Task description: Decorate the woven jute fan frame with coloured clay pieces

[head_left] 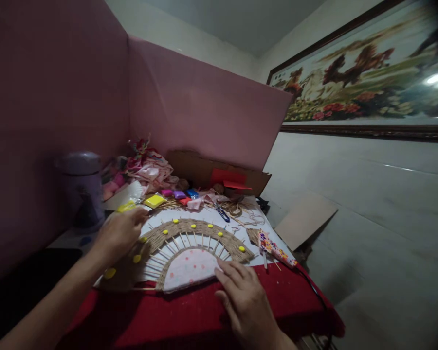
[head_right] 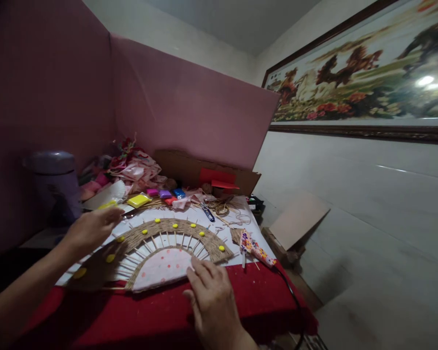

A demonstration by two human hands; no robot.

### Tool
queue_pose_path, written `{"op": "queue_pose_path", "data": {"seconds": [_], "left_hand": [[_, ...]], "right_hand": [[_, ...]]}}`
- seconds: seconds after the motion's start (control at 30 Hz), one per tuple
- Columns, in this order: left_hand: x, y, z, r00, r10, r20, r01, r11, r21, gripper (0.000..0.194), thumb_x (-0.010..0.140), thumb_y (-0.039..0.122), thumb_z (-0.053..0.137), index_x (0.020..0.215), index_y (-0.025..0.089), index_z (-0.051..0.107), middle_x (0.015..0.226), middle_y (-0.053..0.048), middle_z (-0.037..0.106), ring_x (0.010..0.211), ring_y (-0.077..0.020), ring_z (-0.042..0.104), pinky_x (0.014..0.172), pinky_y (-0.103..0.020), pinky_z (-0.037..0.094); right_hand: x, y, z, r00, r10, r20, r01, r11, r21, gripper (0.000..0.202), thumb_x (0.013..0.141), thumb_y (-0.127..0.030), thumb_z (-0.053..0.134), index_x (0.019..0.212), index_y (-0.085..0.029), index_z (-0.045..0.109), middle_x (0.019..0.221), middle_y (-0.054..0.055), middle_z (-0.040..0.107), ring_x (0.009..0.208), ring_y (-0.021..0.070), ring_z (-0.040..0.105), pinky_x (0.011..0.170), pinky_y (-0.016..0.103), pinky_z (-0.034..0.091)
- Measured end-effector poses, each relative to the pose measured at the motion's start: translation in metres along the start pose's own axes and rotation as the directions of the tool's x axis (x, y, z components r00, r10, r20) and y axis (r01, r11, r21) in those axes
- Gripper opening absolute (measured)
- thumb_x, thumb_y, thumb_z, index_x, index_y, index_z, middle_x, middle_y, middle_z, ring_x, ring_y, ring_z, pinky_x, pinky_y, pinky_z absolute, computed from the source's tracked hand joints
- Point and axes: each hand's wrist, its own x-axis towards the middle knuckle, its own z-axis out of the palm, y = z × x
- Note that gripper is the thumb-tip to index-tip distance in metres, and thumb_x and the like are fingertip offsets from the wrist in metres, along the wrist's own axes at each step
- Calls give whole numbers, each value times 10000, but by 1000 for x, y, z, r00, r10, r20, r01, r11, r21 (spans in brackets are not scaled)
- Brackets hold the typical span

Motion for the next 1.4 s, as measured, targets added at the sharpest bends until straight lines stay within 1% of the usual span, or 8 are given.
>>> {"op": "queue_pose_path", "data": {"seconds": [0.07,0.13,0.23,0.33,0.43,0.77,1.17,1.4], "left_hand": [[-35,18,8,966,255,-46,-257,966,-37,284,811,302,466,1008,209,648,1024,-80,680,926,-239,614,777,-328,463],[-68,29,22,854,512,-88,-518,853,-68,249,817,326,494,978,229,657,1060,-62,675,1012,-227,585,869,-346,447],[-99,31,45,754,653,-70,-653,757,34,302,766,291,591,1066,298,624,1240,-22,592,1143,-244,504,896,-376,438],[-107,25,57,705,701,-113,-681,712,172,411,704,270,658,1109,297,601,1244,-43,589,1131,-288,498,872,-423,430],[-103,21,58,696,708,-123,-665,700,261,351,719,260,650,1066,297,617,1163,-39,634,1096,-302,509,860,-439,403],[-95,4,54,620,776,-116,-716,621,320,221,794,221,546,977,305,636,1042,-8,671,1087,-281,505,891,-417,339],[-102,14,57,673,725,-148,-647,673,359,248,771,272,622,1018,240,622,1095,-66,660,1047,-286,546,884,-445,386],[-101,32,57,734,663,-150,-609,740,286,254,811,354,568,1004,203,631,1081,-84,662,1021,-277,575,831,-417,456]], "right_hand": [[-5,-3,8,1000,-18,13,19,1000,-24,340,890,-289,474,1199,-175,558,1273,84,562,1110,269,505,869,419,408],[-8,-5,14,999,-22,30,23,999,-35,375,894,-347,463,1210,-165,554,1288,88,551,1117,279,500,860,421,417],[-9,-7,21,999,-2,47,4,999,-33,401,895,-382,452,1212,-161,555,1286,87,553,1106,288,506,853,423,427],[-7,-9,25,999,20,45,-20,1000,-2,401,892,-375,458,1218,-162,552,1287,84,553,1112,292,501,866,429,431],[-4,-11,28,999,23,39,-25,999,41,400,878,-355,484,1222,-161,547,1281,82,558,1123,292,492,889,432,432],[9,-17,29,999,8,42,-15,986,166,342,833,-221,543,1162,-135,575,1212,87,604,1094,265,503,916,411,452],[20,-7,24,999,28,-29,-24,993,118,294,834,-173,545,1124,-208,582,1197,62,610,1037,256,516,879,437,407],[35,-17,25,999,3,39,-8,993,114,273,860,-235,532,1128,-204,573,1221,65,593,1080,258,490,887,436,379]]}}
